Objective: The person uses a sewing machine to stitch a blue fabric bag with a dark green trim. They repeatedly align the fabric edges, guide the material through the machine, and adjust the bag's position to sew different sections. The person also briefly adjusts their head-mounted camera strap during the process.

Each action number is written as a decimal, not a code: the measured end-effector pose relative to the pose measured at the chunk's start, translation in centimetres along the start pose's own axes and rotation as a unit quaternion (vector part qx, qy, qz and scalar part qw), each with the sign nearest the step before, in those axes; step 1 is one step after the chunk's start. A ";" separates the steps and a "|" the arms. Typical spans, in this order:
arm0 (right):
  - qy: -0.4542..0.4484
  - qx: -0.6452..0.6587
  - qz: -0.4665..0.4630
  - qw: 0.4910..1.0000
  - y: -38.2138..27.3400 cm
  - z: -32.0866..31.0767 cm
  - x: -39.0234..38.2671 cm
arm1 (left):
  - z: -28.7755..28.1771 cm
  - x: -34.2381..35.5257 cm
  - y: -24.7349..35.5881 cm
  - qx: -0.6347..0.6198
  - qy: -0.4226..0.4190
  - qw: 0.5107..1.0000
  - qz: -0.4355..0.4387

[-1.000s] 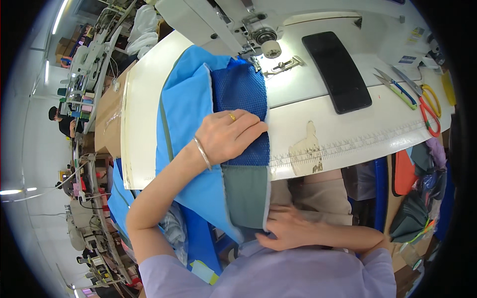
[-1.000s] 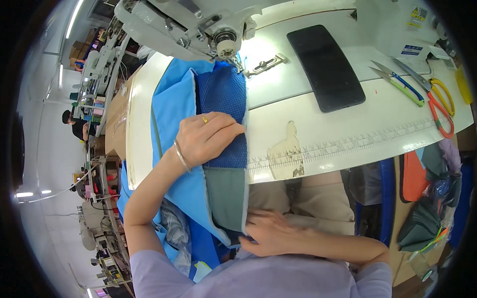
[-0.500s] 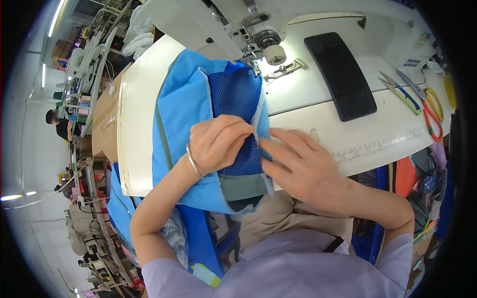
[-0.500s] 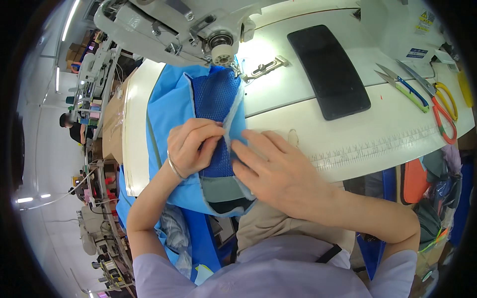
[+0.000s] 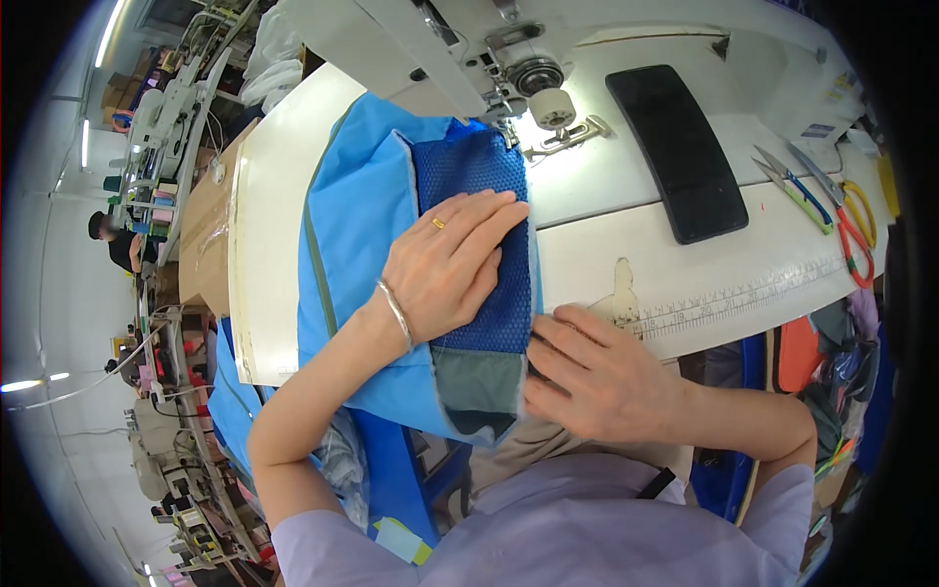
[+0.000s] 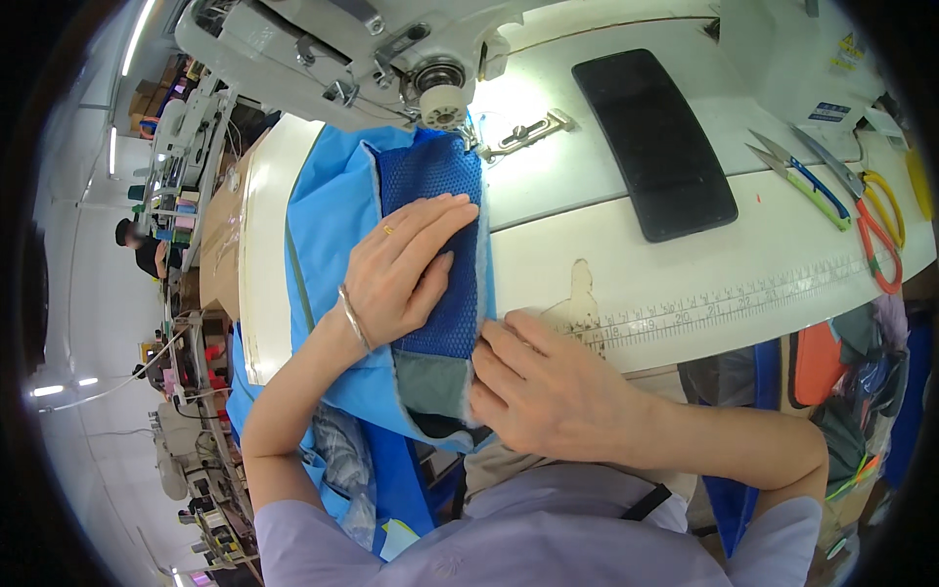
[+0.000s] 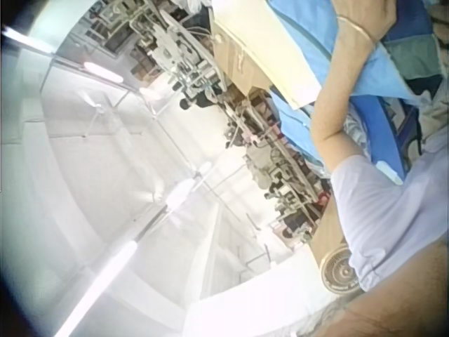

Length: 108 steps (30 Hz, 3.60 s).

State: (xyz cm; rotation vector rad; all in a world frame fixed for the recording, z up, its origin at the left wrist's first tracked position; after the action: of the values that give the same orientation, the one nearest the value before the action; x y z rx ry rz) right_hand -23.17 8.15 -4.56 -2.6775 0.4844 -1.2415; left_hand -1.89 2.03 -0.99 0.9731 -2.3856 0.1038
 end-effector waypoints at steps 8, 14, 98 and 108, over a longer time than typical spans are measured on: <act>0.002 -0.002 0.012 1.000 -0.3 0.1 0.2 | -0.7 1.6 -0.6 0.056 -0.074 0.996 -0.007; 0.014 0.000 0.015 1.000 -0.4 0.1 -0.1 | 1.5 4.5 -1.8 0.052 -0.095 0.992 0.063; -0.098 -0.110 -0.235 0.961 9.3 0.0 5.8 | -1.0 -1.9 -1.8 -0.083 0.021 0.994 -0.063; -0.039 -0.087 -0.201 0.975 9.2 -0.5 4.0 | -0.6 -1.9 -2.5 -0.095 -0.012 0.994 -0.061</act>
State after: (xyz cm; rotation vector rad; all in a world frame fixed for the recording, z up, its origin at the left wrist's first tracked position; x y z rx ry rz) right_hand -23.17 -1.88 -3.85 -3.0690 0.0365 -1.2264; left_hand 1.12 1.57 -1.86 1.0306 -2.3013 -0.1786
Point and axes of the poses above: each hand's wrist, its own x-axis towards the middle knuckle, its own z-axis out of the palm, y = z × x, the point moved 1 cm from there along x, towards the middle knuckle, and after that the axes turned 8 degrees about y, right-handed, at the moved point
